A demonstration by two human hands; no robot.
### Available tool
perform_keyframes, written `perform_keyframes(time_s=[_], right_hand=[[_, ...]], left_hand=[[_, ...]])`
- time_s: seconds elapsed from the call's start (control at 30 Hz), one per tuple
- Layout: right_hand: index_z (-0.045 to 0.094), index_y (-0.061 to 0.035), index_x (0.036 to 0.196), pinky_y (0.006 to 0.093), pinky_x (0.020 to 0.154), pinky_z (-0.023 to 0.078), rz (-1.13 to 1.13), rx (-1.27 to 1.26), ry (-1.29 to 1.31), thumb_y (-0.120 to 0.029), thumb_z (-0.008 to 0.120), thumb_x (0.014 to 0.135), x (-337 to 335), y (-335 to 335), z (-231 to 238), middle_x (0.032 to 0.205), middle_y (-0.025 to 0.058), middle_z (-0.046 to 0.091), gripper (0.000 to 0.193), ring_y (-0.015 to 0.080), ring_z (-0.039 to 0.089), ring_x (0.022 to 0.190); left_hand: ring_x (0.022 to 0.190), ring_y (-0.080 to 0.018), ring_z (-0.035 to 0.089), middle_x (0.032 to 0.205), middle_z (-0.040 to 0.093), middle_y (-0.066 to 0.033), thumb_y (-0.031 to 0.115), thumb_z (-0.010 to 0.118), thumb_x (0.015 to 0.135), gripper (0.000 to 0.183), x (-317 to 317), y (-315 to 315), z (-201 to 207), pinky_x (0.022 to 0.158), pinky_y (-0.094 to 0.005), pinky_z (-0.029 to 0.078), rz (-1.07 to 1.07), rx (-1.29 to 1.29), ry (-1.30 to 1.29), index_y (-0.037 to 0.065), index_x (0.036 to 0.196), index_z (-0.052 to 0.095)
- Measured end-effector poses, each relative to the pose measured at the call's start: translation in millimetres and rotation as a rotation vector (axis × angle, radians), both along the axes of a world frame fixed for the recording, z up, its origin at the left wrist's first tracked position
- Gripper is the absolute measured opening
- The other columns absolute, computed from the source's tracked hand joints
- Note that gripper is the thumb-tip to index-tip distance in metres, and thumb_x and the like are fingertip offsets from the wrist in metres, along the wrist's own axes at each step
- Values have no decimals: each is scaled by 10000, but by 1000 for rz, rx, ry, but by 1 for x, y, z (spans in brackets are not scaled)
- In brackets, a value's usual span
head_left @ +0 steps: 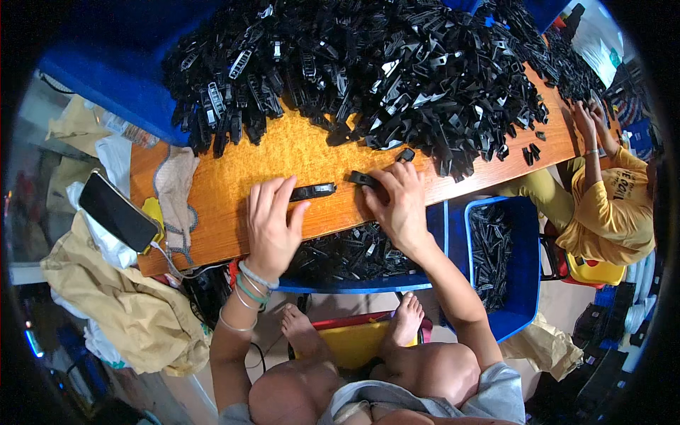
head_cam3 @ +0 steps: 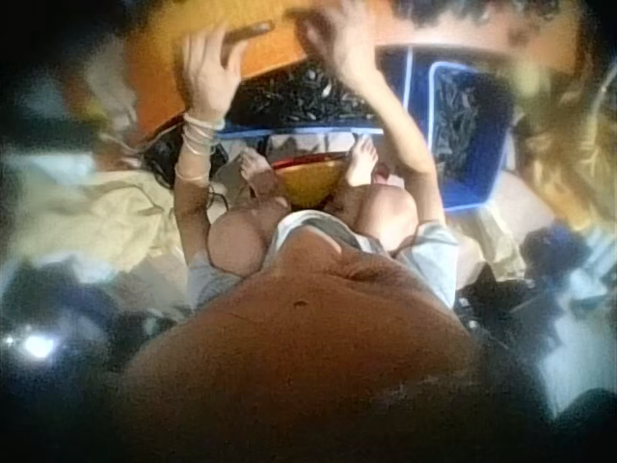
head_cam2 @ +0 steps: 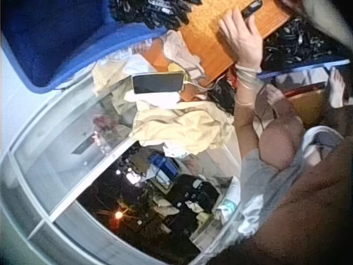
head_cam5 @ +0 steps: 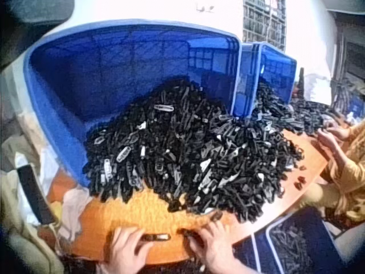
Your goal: The person assembles plastic components by fitting small plastic clips onto larger plastic pieces by hand repeatedly.
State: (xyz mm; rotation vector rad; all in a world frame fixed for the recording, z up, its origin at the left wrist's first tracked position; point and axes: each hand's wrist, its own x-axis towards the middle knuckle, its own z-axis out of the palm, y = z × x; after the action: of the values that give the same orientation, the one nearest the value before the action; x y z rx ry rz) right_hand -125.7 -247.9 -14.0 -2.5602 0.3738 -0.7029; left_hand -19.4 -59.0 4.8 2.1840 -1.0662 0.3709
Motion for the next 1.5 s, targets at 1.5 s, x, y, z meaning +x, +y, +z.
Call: perform_keyframes(time_s=[1.5], right_hand=[[733, -30, 962, 358, 784, 397, 441, 320, 36, -59, 758, 729, 22, -2, 4, 890, 71, 588, 236, 258, 507, 860]], left_hand=[[837, -267, 576, 878, 613, -115, -10, 756, 711, 213, 28, -4, -11, 760, -346, 476, -377, -32, 354, -36, 911, 685]])
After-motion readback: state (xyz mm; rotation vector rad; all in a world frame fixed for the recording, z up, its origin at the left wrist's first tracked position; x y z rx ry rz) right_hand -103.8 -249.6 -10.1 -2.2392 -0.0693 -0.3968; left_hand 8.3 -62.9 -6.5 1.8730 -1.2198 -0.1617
